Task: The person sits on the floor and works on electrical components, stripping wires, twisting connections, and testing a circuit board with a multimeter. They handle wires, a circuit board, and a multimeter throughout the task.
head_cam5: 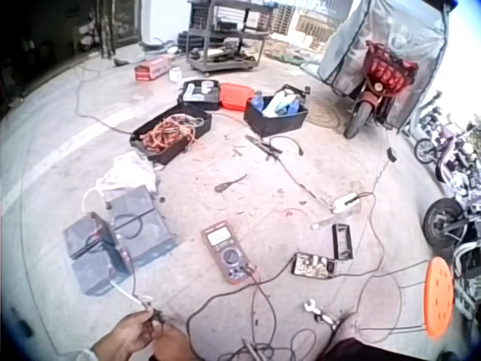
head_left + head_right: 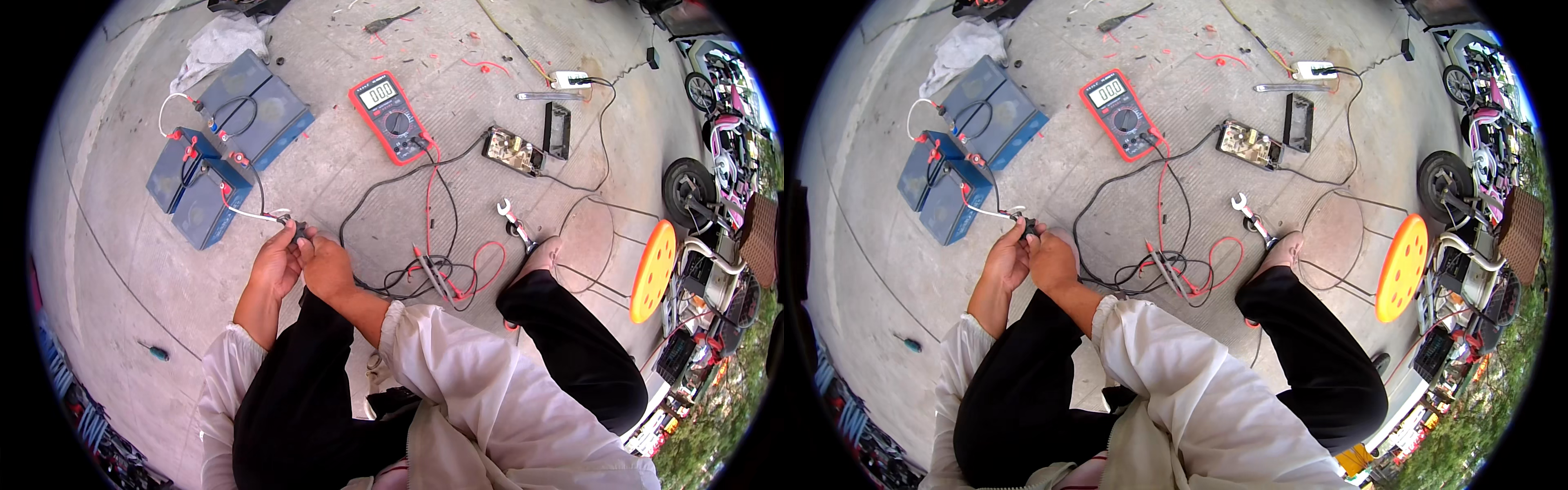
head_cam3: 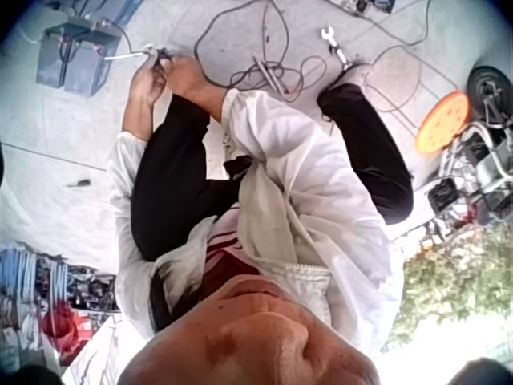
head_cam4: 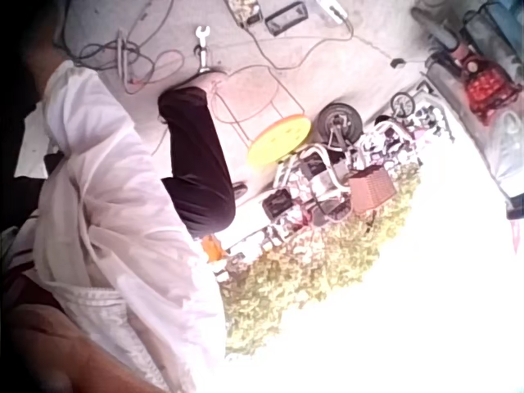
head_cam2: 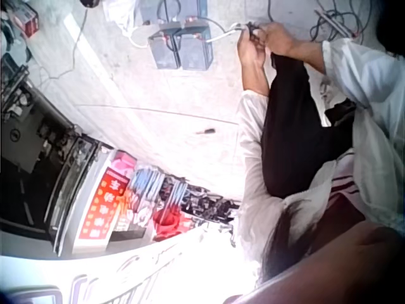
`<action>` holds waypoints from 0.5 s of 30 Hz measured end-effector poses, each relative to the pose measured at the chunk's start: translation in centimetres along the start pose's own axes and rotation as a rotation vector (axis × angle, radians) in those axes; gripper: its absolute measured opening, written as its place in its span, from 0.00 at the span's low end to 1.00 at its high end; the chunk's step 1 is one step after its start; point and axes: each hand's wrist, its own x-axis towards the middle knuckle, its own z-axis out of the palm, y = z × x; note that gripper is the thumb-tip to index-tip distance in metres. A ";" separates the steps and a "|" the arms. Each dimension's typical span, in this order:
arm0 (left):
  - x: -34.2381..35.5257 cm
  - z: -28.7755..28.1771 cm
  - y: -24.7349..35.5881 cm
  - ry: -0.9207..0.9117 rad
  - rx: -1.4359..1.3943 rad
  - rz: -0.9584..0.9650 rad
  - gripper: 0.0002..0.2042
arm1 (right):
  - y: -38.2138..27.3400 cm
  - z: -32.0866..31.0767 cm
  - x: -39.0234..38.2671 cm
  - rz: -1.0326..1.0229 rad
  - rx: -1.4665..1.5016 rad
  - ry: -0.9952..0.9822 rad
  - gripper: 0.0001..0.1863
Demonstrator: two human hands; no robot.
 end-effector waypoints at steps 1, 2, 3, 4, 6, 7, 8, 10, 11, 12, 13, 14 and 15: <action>-0.2 0.1 -0.1 0.009 -0.005 -0.007 0.14 | -0.3 0.1 -0.1 0.037 -0.007 -0.010 0.19; -0.7 0.5 0.0 0.017 -0.010 -0.011 0.14 | -0.3 0.4 -0.1 0.072 -0.013 -0.019 0.19; -1.0 0.7 0.0 0.024 -0.014 -0.016 0.13 | -0.4 0.6 0.0 0.042 -0.012 0.003 0.19; -0.9 0.5 -0.2 0.025 -0.049 -0.008 0.13 | -0.4 0.8 0.1 0.013 -0.011 0.026 0.19; -0.5 -0.1 -0.8 0.028 -0.119 0.008 0.13 | -0.9 0.8 0.1 -0.024 -0.024 0.033 0.20; -0.4 -0.6 -0.8 0.023 -0.115 0.015 0.13 | -1.2 0.8 0.2 -0.030 -0.038 0.019 0.20; -0.2 -0.5 -0.6 0.014 -0.110 0.020 0.14 | -1.2 0.6 0.4 -0.036 -0.054 0.010 0.20; 0.0 -0.3 -0.7 0.023 -0.100 0.032 0.14 | -0.7 0.5 0.8 -0.045 -0.073 -0.043 0.21; 0.3 0.0 -0.9 0.033 -0.093 0.039 0.14 | -0.2 0.2 1.3 -0.051 -0.085 -0.059 0.21; 0.5 0.3 -1.2 0.042 -0.086 0.046 0.14 | 0.4 -0.1 1.6 -0.053 -0.080 -0.091 0.21; 0.6 0.6 -1.5 0.041 -0.065 0.051 0.15 | 1.1 -0.5 1.7 -0.055 -0.075 -0.121 0.21; 0.6 0.5 -1.8 0.008 -0.040 0.061 0.15 | 1.4 -0.9 1.6 -0.056 -0.067 -0.157 0.22; 0.6 0.3 -2.0 -0.025 -0.015 0.071 0.15 | 1.8 -1.2 1.4 -0.067 -0.072 -0.158 0.22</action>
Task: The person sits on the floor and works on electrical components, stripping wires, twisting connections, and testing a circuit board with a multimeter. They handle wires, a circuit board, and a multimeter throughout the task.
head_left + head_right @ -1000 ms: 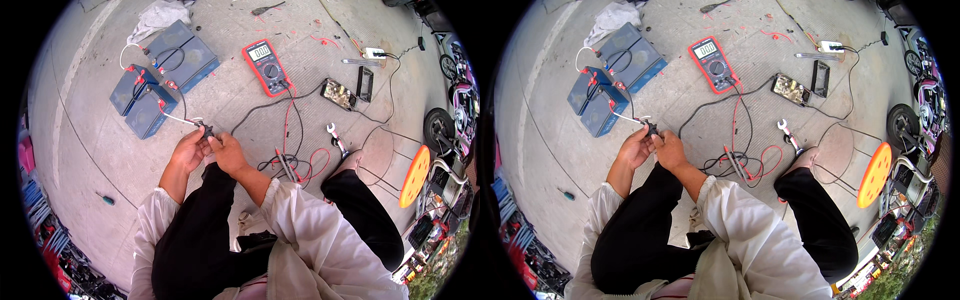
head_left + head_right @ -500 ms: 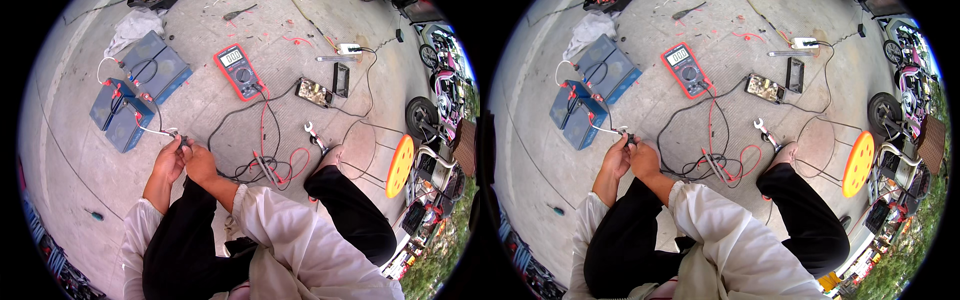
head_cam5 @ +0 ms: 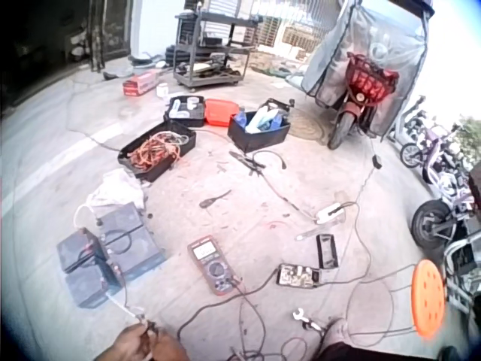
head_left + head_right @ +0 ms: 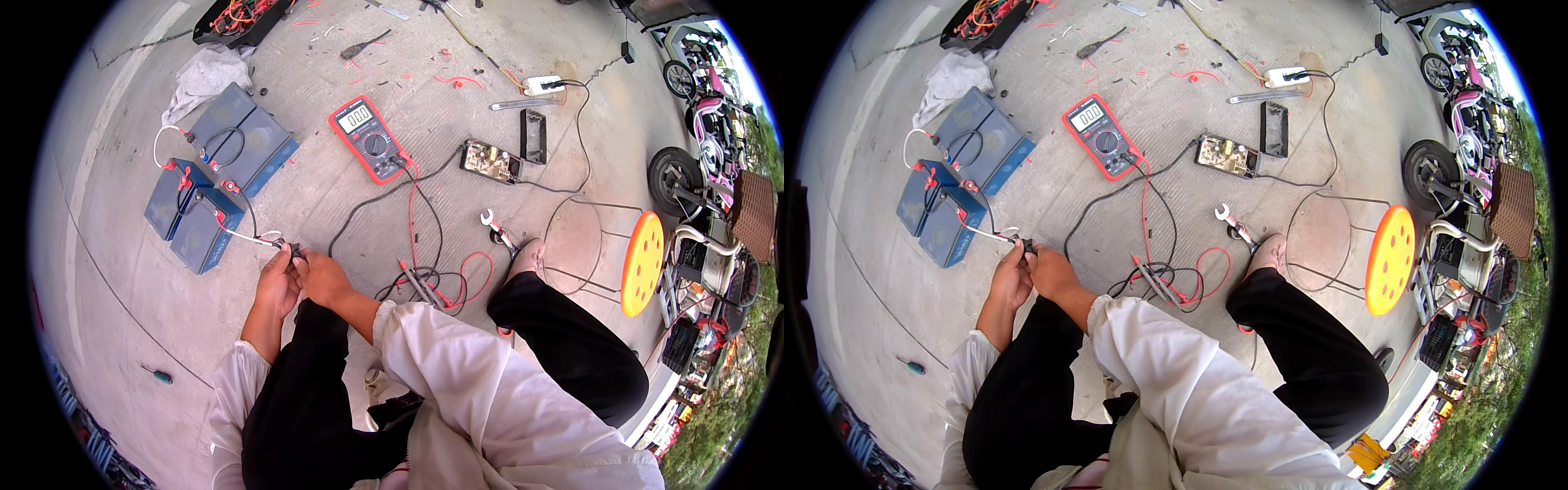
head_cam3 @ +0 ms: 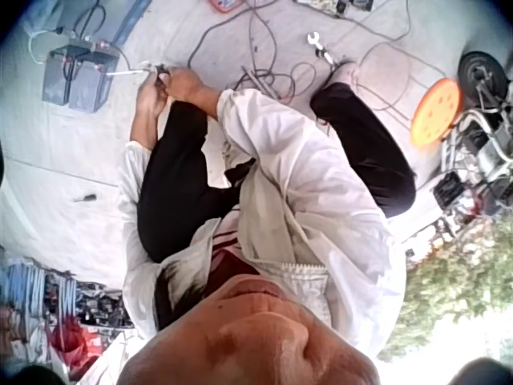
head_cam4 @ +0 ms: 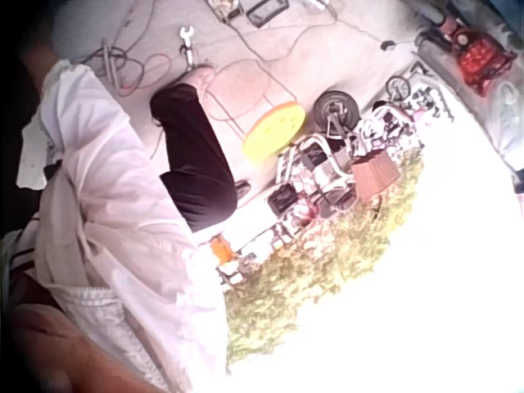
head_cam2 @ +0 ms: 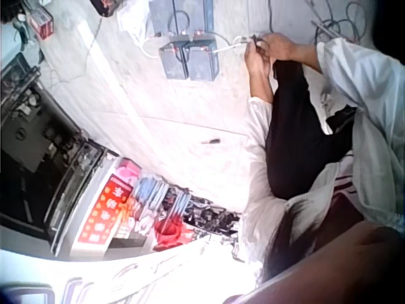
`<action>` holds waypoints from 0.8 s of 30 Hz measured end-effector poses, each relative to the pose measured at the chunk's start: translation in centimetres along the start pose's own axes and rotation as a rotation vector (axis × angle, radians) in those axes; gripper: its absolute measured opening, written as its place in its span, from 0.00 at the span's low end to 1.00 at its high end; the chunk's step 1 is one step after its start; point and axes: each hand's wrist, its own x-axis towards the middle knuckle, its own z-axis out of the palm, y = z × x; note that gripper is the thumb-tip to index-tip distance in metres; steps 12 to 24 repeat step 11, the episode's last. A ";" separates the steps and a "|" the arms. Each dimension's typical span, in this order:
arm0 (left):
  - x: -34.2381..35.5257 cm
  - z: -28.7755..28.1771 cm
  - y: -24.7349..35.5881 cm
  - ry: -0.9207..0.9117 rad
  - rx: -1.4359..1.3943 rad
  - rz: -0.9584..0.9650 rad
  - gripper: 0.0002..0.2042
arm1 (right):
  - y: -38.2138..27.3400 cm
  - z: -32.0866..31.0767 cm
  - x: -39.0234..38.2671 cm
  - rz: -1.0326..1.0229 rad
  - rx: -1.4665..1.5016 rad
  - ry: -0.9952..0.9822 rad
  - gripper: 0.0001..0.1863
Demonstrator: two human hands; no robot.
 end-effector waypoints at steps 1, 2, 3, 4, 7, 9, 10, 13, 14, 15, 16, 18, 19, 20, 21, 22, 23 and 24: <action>0.1 -0.3 -0.3 -0.035 0.026 0.008 0.15 | 0.4 -0.2 -0.6 -0.051 -0.079 0.031 0.23; 0.6 -1.7 -0.5 -0.028 0.069 0.010 0.20 | 1.0 0.0 -1.2 -0.113 -0.156 0.055 0.23; 0.8 -2.3 -0.5 -0.020 0.082 -0.034 0.22 | 0.0 -0.7 -1.7 -0.172 -0.235 0.084 0.23; 1.0 -2.7 -0.5 -0.013 0.097 -0.078 0.26 | -0.3 -1.9 -2.9 -0.197 -0.294 0.005 0.24; -0.7 -2.7 0.5 0.091 0.233 -0.140 0.35 | -4.8 -7.9 -7.7 -0.240 -0.326 -0.109 0.24; -2.4 -2.7 2.3 0.211 0.327 -0.117 0.36 | -8.5 -12.5 -11.8 -0.250 -0.376 -0.227 0.22; -4.1 -2.6 3.7 0.180 0.330 -0.046 0.37 | -10.1 -14.9 -14.2 -0.259 -0.399 -0.291 0.21; -5.5 -2.1 5.2 0.108 0.347 0.048 0.37 | -10.6 -15.3 -15.1 -0.276 -0.393 -0.269 0.21; -5.5 -2.1 5.2 0.108 0.347 0.048 0.37 | -10.6 -15.3 -15.1 -0.276 -0.393 -0.269 0.21; -5.5 -2.1 5.2 0.108 0.347 0.048 0.37 | -10.6 -15.3 -15.1 -0.276 -0.393 -0.269 0.21; -5.5 -2.1 5.2 0.108 0.347 0.048 0.37 | -10.6 -15.3 -15.1 -0.276 -0.393 -0.269 0.21; -5.5 -2.1 5.2 0.108 0.347 0.048 0.37 | -10.6 -15.3 -15.1 -0.276 -0.393 -0.269 0.21; -5.5 -2.1 5.2 0.108 0.347 0.048 0.37 | -10.6 -15.3 -15.1 -0.276 -0.393 -0.269 0.21; -5.5 -2.1 5.2 0.108 0.347 0.048 0.37 | -10.6 -15.3 -15.1 -0.276 -0.393 -0.269 0.21; -5.5 -2.1 5.2 0.108 0.347 0.048 0.37 | -10.6 -15.3 -15.1 -0.276 -0.393 -0.269 0.21; -5.5 -2.1 5.2 0.108 0.347 0.048 0.37 | -10.6 -15.3 -15.1 -0.276 -0.393 -0.269 0.21; -5.5 -2.1 5.2 0.108 0.347 0.048 0.37 | -10.6 -15.3 -15.1 -0.276 -0.393 -0.269 0.21; -5.5 -2.1 5.2 0.108 0.347 0.048 0.37 | -10.6 -15.3 -15.1 -0.276 -0.393 -0.269 0.21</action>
